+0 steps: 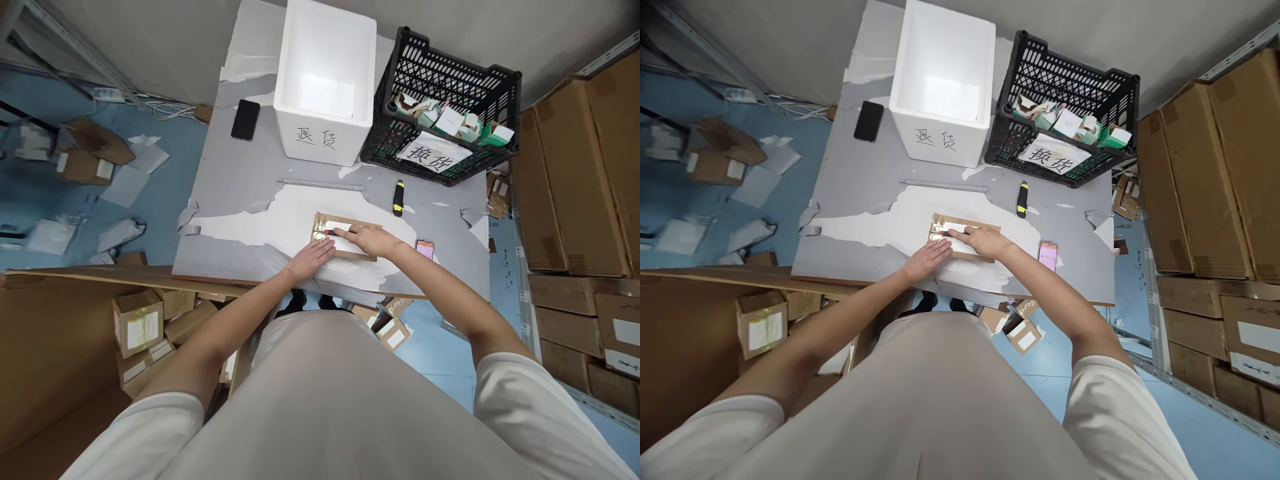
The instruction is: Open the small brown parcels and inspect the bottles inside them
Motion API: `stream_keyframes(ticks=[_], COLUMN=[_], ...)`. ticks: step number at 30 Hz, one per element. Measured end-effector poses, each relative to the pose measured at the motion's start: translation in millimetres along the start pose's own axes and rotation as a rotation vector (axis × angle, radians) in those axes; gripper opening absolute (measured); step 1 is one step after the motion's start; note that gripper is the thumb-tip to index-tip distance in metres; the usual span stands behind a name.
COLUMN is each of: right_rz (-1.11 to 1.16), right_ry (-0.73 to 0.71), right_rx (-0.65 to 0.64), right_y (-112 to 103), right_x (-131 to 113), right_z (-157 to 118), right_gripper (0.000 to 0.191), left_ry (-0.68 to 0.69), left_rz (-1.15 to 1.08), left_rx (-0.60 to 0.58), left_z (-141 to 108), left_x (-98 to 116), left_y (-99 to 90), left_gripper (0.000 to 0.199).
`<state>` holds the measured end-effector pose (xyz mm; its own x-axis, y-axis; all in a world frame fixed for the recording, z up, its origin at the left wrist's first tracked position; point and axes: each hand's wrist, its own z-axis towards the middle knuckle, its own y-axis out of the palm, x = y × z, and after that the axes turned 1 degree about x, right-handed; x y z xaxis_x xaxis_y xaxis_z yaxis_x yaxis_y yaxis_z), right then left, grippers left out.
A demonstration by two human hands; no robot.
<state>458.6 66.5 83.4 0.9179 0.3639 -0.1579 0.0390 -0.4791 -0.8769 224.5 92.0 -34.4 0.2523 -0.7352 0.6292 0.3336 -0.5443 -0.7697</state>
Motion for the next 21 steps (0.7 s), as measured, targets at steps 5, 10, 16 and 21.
stream_keyframes(ticks=[5, 10, 16, 21], right_rz=[0.024, 0.300, 0.506, 0.605], right_ry=[-0.027, 0.253, 1.069, 1.202], right_rx=[0.025, 0.428, 0.507, 0.366], right_y=[-10.3, 32.1, 166.3, 219.0], right_x=[3.0, 27.3, 44.8, 32.1], right_z=[-10.9, -68.3, -84.8, -70.5], right_gripper=[0.068, 0.059, 0.063, 0.062], left_ry=[0.001, 0.041, -0.071, -0.508], left_rz=[0.021, 0.085, 0.102, -0.125], left_rx=[0.001, 0.025, 0.178, 0.246], left_z=[1.5, -2.4, -19.8, -26.5], left_x=[1.4, 4.7, 3.4, -18.0], left_y=[-4.7, -4.6, -3.3, -1.1], left_gripper=[0.044, 0.047, 0.050, 0.082])
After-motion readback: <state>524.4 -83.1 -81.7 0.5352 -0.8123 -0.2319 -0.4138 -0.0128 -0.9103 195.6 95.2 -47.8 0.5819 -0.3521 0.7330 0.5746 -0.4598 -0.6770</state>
